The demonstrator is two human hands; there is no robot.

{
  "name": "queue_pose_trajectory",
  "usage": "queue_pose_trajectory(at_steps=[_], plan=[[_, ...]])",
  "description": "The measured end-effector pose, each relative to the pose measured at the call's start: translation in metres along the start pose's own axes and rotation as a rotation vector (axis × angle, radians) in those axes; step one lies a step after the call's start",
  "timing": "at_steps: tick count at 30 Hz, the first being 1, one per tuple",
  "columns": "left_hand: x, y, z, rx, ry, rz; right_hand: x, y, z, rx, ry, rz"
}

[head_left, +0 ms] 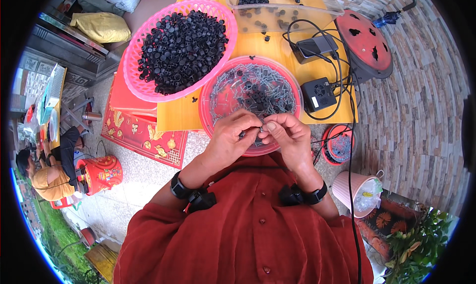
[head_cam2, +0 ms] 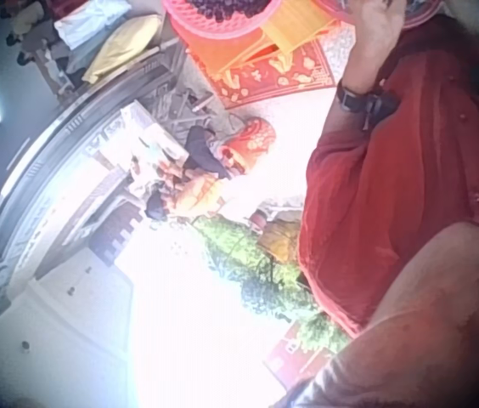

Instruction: Manually sorting small black plastic components from a tray into a basket.

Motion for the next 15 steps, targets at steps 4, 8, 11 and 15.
queue_pose_trajectory(at_steps=[4,8,11,15], plan=[[-0.001,0.001,-0.003,-0.020,-0.007,0.030,-0.002,-0.006,-0.005,-0.035,0.148,-0.044],[-0.001,0.000,-0.003,-0.012,0.002,0.014,-0.003,-0.003,-0.008,-0.308,0.204,-0.019],[-0.001,-0.001,-0.005,-0.063,0.014,0.014,-0.004,0.004,-0.002,-0.228,0.180,0.012],[-0.004,-0.003,-0.008,-0.069,-0.028,0.022,-0.003,0.005,0.002,-0.146,0.097,0.008]])
Point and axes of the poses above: each hand's wrist, its own x-axis towards the middle knuckle, its own y-axis out of the back of the hand, z = x × y, the point moved 8 cm from there along x, towards the middle knuckle, and after that the axes turned 9 degrees about -z, right-handed, at the moved point
